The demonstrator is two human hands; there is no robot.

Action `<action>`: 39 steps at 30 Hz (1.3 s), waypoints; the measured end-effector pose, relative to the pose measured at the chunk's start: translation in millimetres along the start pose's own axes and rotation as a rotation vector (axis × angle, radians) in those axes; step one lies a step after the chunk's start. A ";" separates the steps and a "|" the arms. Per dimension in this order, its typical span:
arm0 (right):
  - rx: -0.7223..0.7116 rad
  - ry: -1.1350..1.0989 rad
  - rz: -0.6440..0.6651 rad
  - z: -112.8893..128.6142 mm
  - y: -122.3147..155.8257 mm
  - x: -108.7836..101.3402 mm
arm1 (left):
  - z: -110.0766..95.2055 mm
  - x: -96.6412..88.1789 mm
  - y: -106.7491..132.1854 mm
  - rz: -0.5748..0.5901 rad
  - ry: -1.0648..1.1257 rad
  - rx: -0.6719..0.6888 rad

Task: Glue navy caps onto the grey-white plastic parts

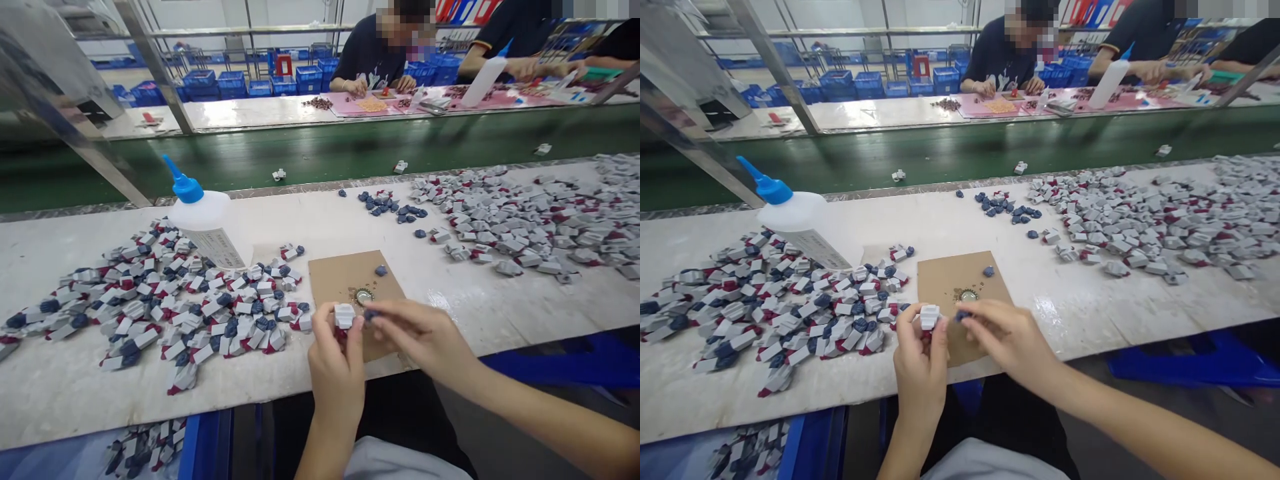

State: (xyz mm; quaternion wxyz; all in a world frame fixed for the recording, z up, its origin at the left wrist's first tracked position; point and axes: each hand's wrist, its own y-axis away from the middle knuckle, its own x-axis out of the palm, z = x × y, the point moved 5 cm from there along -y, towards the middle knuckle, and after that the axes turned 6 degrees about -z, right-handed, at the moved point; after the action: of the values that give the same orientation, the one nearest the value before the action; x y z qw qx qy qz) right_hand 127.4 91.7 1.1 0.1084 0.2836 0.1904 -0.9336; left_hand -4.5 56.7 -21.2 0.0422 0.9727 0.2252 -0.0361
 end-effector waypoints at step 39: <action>-0.084 -0.049 0.127 48.3 -23.3 -17.0 | -0.6 -15.6 16.8 0.222 0.499 -0.268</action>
State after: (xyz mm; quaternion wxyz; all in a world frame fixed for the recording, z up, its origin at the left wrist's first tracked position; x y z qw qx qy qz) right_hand 110.5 94.2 54.6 0.1837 0.2672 0.2082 -0.9228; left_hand -11.0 34.9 -18.1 0.1169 0.9560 0.1238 0.2389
